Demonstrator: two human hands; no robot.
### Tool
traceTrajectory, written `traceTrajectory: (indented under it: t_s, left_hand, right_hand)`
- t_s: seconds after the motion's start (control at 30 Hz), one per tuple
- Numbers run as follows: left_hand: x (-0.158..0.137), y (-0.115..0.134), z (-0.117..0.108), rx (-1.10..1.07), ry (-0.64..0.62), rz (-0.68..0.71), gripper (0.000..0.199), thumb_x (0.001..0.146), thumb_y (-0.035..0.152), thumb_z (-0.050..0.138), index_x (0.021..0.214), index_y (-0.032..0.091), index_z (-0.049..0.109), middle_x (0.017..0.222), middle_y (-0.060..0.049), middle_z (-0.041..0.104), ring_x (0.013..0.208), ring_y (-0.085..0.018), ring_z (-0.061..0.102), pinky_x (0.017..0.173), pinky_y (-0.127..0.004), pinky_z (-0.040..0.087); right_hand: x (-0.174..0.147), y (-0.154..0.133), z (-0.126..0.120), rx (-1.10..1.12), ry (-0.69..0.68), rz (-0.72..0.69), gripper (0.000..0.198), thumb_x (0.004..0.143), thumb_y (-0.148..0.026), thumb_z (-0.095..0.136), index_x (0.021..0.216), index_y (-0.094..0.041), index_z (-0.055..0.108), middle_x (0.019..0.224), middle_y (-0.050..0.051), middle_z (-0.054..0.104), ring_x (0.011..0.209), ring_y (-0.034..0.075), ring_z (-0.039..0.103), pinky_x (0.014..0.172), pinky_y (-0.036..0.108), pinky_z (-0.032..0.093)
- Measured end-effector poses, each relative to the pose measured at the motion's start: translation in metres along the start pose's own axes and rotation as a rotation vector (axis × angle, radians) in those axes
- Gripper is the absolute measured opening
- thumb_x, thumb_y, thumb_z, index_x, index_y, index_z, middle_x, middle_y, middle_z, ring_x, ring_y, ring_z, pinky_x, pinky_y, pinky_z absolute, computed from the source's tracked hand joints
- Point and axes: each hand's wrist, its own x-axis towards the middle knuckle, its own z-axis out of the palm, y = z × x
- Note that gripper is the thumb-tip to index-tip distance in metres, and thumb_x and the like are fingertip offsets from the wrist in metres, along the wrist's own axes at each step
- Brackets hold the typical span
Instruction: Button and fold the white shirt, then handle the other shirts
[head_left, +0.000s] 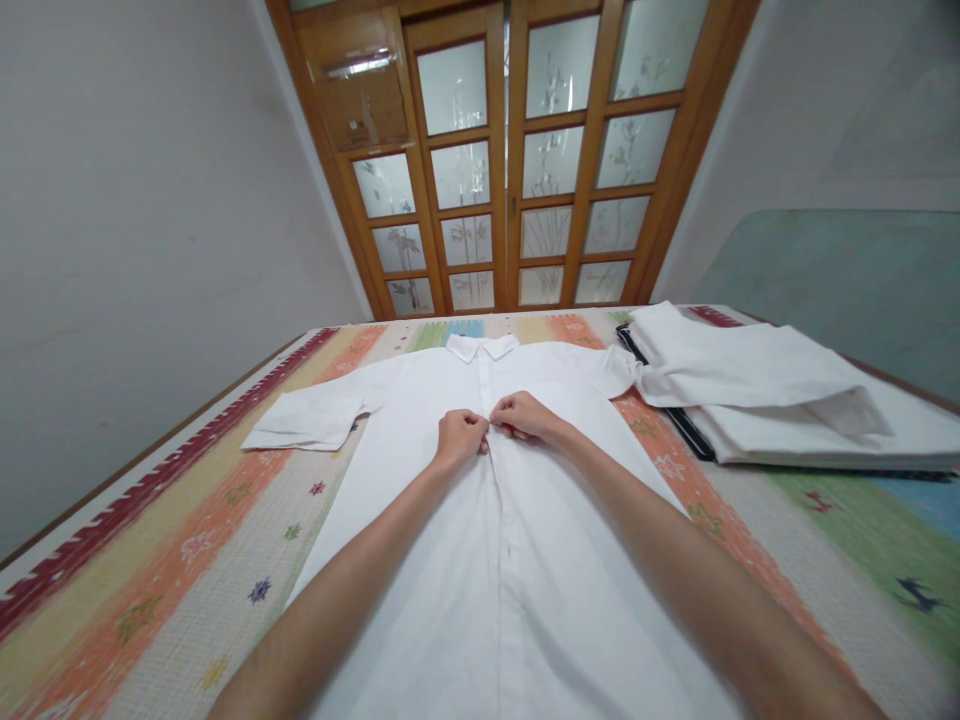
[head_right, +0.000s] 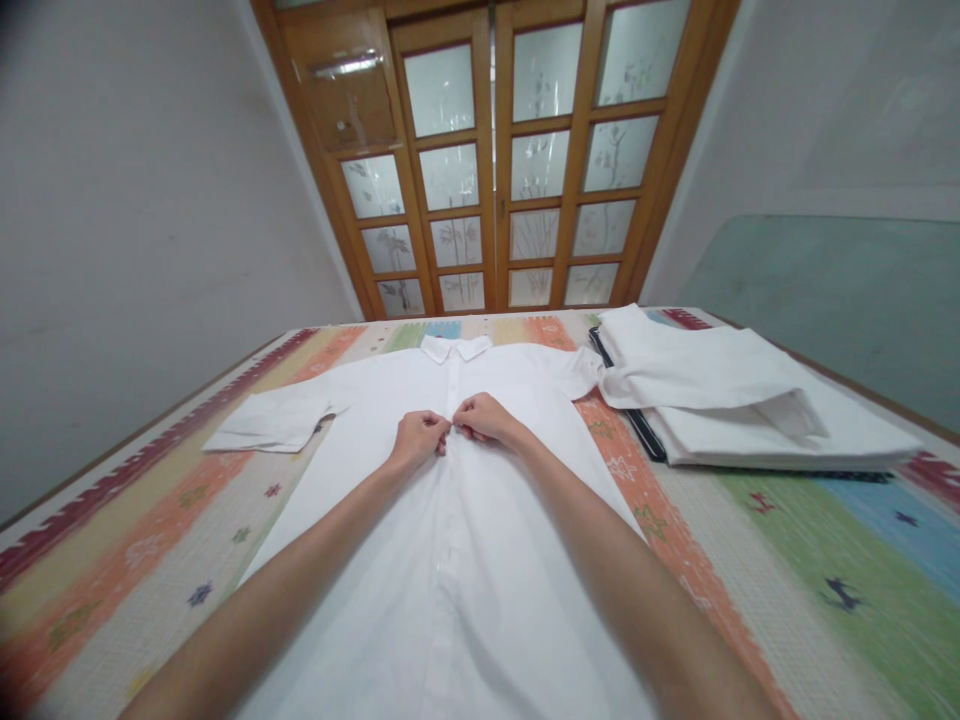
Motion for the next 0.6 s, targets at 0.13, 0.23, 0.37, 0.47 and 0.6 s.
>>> traceTrajectory:
  t_s: [0.13,0.23,0.37,0.47,0.6]
  left_hand:
    - [0.002,-0.003,0.002,0.013,0.000,0.000,0.013,0.073,0.015,0.057,0.061,0.014,0.063,0.041,0.004,0.055,0.036,-0.008,0.053,0.045,-0.017,0.043]
    - [0.003,-0.004,0.002,0.032,0.013,0.009,0.013,0.073,0.016,0.057,0.062,0.014,0.064,0.040,0.004,0.053,0.036,-0.008,0.051,0.044,-0.017,0.041]
    - [0.004,-0.006,0.003,0.058,0.029,0.034,0.012,0.073,0.018,0.058,0.065,0.014,0.066,0.040,0.004,0.053,0.038,-0.009,0.051,0.044,-0.018,0.039]
    - [0.003,-0.007,0.003,0.074,0.035,0.053,0.013,0.074,0.019,0.057,0.067,0.013,0.067,0.041,0.003,0.054,0.040,-0.010,0.052,0.046,-0.019,0.040]
    - [0.003,-0.006,0.001,0.098,0.038,0.086,0.014,0.074,0.020,0.058,0.069,0.013,0.068,0.047,0.001,0.059,0.045,-0.011,0.054,0.049,-0.020,0.042]
  right_hand:
    - [-0.001,-0.004,0.001,-0.070,0.058,0.021,0.006,0.067,-0.014,0.059,0.062,-0.013,0.062,0.040,-0.004,0.053,0.028,0.005,0.036,0.028,0.017,0.023]
    - [-0.002,-0.008,0.002,-0.095,0.086,0.062,0.011,0.068,-0.015,0.060,0.057,-0.014,0.060,0.039,-0.003,0.052,0.028,0.005,0.035,0.028,0.018,0.023]
    - [-0.004,-0.013,-0.001,-0.083,0.015,0.131,0.017,0.070,-0.016,0.059,0.052,-0.015,0.057,0.040,-0.002,0.055,0.027,0.005,0.034,0.028,0.018,0.021]
    - [-0.003,-0.012,-0.002,-0.060,-0.056,0.140,0.024,0.071,-0.017,0.058,0.048,-0.015,0.054,0.036,-0.003,0.050,0.026,0.005,0.031,0.027,0.018,0.019]
    - [0.001,-0.007,0.001,-0.044,-0.058,0.110,0.028,0.072,-0.018,0.056,0.045,-0.016,0.050,0.030,-0.005,0.042,0.024,0.006,0.029,0.026,0.019,0.018]
